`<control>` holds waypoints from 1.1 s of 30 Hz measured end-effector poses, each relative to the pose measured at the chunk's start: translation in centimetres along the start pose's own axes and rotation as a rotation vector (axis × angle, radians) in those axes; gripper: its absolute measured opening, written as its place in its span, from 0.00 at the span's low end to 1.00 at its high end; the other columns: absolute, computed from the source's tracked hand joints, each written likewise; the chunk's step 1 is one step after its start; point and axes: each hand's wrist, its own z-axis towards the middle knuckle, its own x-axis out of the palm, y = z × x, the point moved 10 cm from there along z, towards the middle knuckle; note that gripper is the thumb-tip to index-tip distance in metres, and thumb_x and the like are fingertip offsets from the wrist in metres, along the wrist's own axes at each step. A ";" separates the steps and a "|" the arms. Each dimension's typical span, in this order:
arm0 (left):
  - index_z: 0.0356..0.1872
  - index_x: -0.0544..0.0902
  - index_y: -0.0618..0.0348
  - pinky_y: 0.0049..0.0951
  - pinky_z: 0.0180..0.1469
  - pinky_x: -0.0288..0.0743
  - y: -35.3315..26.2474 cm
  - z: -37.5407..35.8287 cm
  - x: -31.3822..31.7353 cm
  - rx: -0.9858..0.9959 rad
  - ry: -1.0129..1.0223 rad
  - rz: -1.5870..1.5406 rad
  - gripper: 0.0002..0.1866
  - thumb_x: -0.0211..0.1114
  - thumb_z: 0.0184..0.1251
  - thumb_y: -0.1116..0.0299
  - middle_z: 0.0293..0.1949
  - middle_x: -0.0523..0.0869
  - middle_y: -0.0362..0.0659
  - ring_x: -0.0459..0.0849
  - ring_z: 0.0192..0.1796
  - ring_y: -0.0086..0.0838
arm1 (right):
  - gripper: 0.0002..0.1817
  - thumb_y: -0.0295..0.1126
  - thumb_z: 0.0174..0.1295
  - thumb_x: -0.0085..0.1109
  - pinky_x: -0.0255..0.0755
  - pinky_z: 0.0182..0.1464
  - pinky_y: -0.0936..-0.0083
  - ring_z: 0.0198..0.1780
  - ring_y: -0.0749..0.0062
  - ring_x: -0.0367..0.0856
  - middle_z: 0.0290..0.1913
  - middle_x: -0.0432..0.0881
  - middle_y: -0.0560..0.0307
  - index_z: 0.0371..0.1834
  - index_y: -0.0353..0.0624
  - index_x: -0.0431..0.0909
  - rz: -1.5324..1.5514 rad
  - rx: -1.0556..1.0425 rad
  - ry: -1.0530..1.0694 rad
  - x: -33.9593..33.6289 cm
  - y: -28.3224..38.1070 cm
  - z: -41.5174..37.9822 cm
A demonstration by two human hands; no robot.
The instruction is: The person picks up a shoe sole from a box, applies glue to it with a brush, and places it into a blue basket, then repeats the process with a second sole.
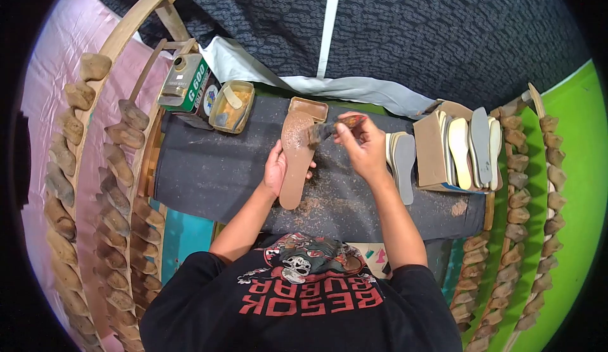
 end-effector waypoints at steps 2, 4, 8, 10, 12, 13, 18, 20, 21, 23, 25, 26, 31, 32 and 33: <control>0.67 0.73 0.57 0.38 0.40 0.86 0.4 0.4 0.4 -0.021 0.016 0.001 0.34 0.36 0.80 0.40 0.54 0.84 0.48 0.87 0.45 0.40 | 0.10 0.26 0.71 0.61 0.80 0.40 0.79 0.36 0.76 0.85 0.39 0.85 0.55 0.53 0.34 0.78 -0.125 -0.042 -0.008 -0.1 0.8 -0.5; 0.67 0.73 0.56 0.38 0.39 0.86 0.5 0.6 1.0 -0.036 0.010 0.001 0.34 0.37 0.80 0.40 0.54 0.84 0.48 0.87 0.45 0.40 | 0.11 0.26 0.68 0.63 0.78 0.37 0.77 0.34 0.77 0.84 0.34 0.86 0.55 0.50 0.34 0.79 -0.408 -0.259 -0.022 0.3 3.1 -0.8; 0.67 0.73 0.56 0.37 0.39 0.86 0.6 0.9 1.2 -0.056 0.009 -0.005 0.34 0.38 0.79 0.39 0.54 0.85 0.48 0.88 0.45 0.40 | 0.10 0.25 0.64 0.64 0.77 0.36 0.75 0.30 0.71 0.84 0.31 0.83 0.53 0.46 0.36 0.79 -0.493 -0.275 0.027 1.6 4.5 -2.7; 0.67 0.73 0.56 0.37 0.39 0.86 0.2 0.9 1.0 -0.040 -0.078 -0.066 0.35 0.38 0.79 0.38 0.54 0.85 0.48 0.88 0.45 0.39 | 0.10 0.24 0.62 0.64 0.77 0.35 0.73 0.29 0.68 0.83 0.29 0.82 0.53 0.45 0.36 0.78 -0.482 -0.278 0.115 3.0 5.3 -3.7; 0.67 0.73 0.56 0.37 0.39 0.86 0.6 0.9 1.2 -0.077 -0.014 -0.033 0.35 0.39 0.79 0.38 0.54 0.85 0.48 0.88 0.45 0.39 | 0.10 0.23 0.62 0.64 0.77 0.35 0.73 0.29 0.68 0.83 0.29 0.81 0.53 0.45 0.36 0.78 -0.488 -0.308 0.115 2.9 5.8 -3.6; 0.68 0.73 0.57 0.37 0.38 0.86 0.9 0.8 1.6 -0.110 0.049 0.002 0.35 0.39 0.79 0.38 0.54 0.85 0.48 0.88 0.45 0.40 | 0.10 0.23 0.62 0.63 0.77 0.35 0.73 0.29 0.68 0.83 0.30 0.81 0.52 0.45 0.36 0.78 -0.502 -0.309 0.076 2.4 5.9 -3.2; 0.68 0.73 0.59 0.37 0.37 0.86 2.1 0.3 2.8 -0.166 0.112 0.003 0.36 0.39 0.79 0.38 0.54 0.85 0.49 0.88 0.44 0.41 | 0.09 0.20 0.61 0.62 0.77 0.34 0.74 0.29 0.69 0.81 0.31 0.81 0.52 0.44 0.34 0.77 -0.548 -0.402 -0.133 -0.1 7.9 -0.7; 0.68 0.73 0.59 0.37 0.38 0.86 1.9 0.1 3.2 -0.138 0.109 0.015 0.36 0.38 0.79 0.38 0.54 0.85 0.49 0.88 0.44 0.41 | 0.09 0.21 0.61 0.63 0.77 0.34 0.73 0.29 0.68 0.81 0.31 0.80 0.52 0.44 0.34 0.77 -0.560 -0.389 -0.118 -0.1 7.9 -0.9; 0.68 0.73 0.59 0.37 0.38 0.86 2.0 0.0 3.2 -0.142 0.108 0.012 0.36 0.38 0.79 0.38 0.54 0.85 0.49 0.88 0.44 0.41 | 0.09 0.21 0.61 0.63 0.77 0.34 0.72 0.29 0.67 0.81 0.30 0.80 0.51 0.44 0.34 0.77 -0.569 -0.375 -0.100 0.0 7.7 -1.0; 0.69 0.73 0.57 0.37 0.38 0.86 1.8 0.3 3.0 -0.122 0.075 0.005 0.36 0.38 0.79 0.38 0.55 0.85 0.48 0.88 0.45 0.41 | 0.09 0.21 0.62 0.62 0.76 0.33 0.75 0.29 0.71 0.80 0.30 0.80 0.53 0.45 0.35 0.78 -0.579 -0.366 -0.049 0.7 7.3 -2.2; 0.69 0.73 0.57 0.37 0.39 0.86 1.7 0.5 2.8 -0.116 0.075 -0.002 0.36 0.38 0.79 0.38 0.55 0.85 0.48 0.88 0.45 0.41 | 0.10 0.21 0.62 0.62 0.76 0.33 0.77 0.28 0.74 0.80 0.30 0.80 0.55 0.46 0.36 0.78 -0.606 -0.386 0.051 2.1 7.4 -3.7; 0.69 0.72 0.56 0.37 0.39 0.86 1.6 0.6 2.7 -0.111 0.073 -0.009 0.36 0.38 0.79 0.37 0.55 0.85 0.48 0.88 0.45 0.41 | 0.10 0.21 0.61 0.63 0.76 0.33 0.77 0.28 0.73 0.81 0.29 0.81 0.55 0.45 0.36 0.78 -0.588 -0.448 0.059 2.7 8.1 -4.3; 0.68 0.73 0.57 0.38 0.38 0.87 1.8 0.4 3.2 -0.127 0.087 -0.005 0.36 0.39 0.79 0.38 0.55 0.85 0.48 0.88 0.45 0.40 | 0.11 0.20 0.60 0.64 0.78 0.35 0.73 0.30 0.67 0.82 0.32 0.81 0.51 0.45 0.35 0.77 -0.562 -0.368 -0.031 0.3 7.2 -3.4; 0.68 0.73 0.57 0.38 0.38 0.87 2.0 0.4 3.4 -0.139 0.096 -0.005 0.35 0.39 0.79 0.38 0.55 0.85 0.48 0.88 0.45 0.40 | 0.10 0.20 0.60 0.63 0.78 0.35 0.74 0.30 0.68 0.82 0.34 0.81 0.52 0.45 0.34 0.77 -0.538 -0.375 -0.091 -0.5 7.4 -2.9; 0.68 0.73 0.57 0.38 0.38 0.87 2.2 0.5 3.4 -0.141 0.098 -0.002 0.35 0.39 0.79 0.38 0.55 0.85 0.48 0.88 0.45 0.40 | 0.10 0.20 0.60 0.63 0.77 0.35 0.74 0.30 0.67 0.81 0.34 0.81 0.52 0.44 0.34 0.77 -0.534 -0.359 -0.126 -1.1 7.7 -2.4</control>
